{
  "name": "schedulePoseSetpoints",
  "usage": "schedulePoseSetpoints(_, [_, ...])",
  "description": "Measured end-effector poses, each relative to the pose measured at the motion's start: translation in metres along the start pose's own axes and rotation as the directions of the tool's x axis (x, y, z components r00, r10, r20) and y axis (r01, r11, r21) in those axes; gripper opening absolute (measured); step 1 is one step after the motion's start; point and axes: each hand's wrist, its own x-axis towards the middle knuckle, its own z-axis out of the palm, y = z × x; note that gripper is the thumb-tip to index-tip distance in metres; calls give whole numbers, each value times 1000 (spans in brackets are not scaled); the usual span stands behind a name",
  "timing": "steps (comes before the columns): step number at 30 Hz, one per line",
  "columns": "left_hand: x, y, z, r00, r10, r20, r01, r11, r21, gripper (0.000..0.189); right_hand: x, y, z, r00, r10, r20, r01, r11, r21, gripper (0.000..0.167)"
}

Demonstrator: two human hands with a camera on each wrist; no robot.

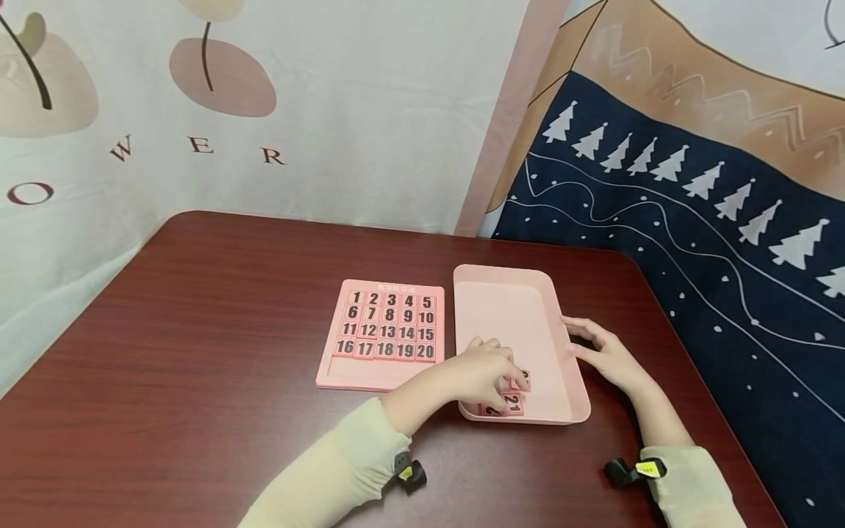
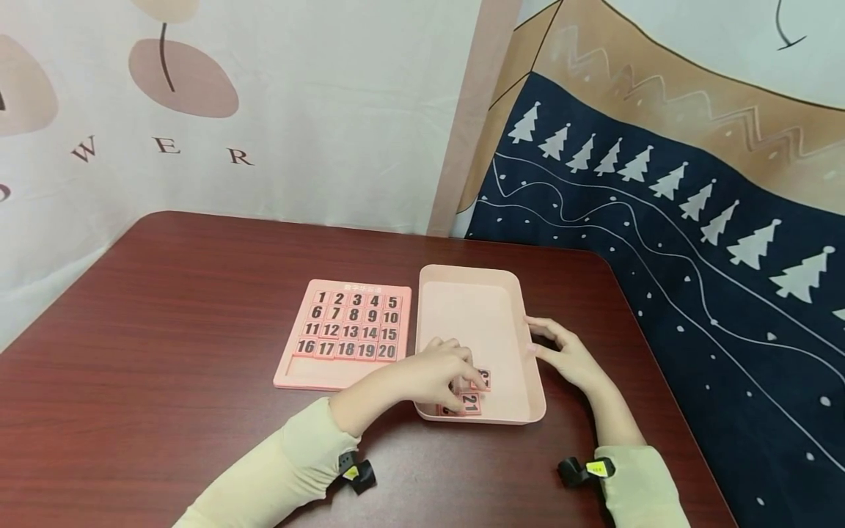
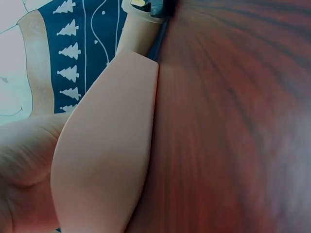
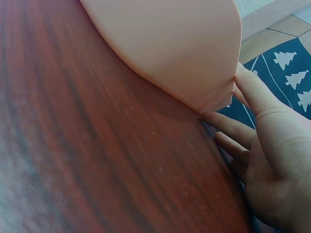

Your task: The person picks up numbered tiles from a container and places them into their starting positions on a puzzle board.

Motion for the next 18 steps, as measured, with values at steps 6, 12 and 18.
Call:
schedulePoseSetpoints(6, [6,2,9,999,-37,-36,39,998,54,30,-1,0,0,1000,-10,-4,10,1000,-6,49])
schedulePoseSetpoints(12, [12,4,17,995,-29,-94,39,993,108,23,0,0,0,1000,-16,-6,16,1000,13,48])
schedulePoseSetpoints(18, [12,2,16,997,-18,-72,23,997,69,25,0,1,1,1000,-12,-4,12,1000,11,48])
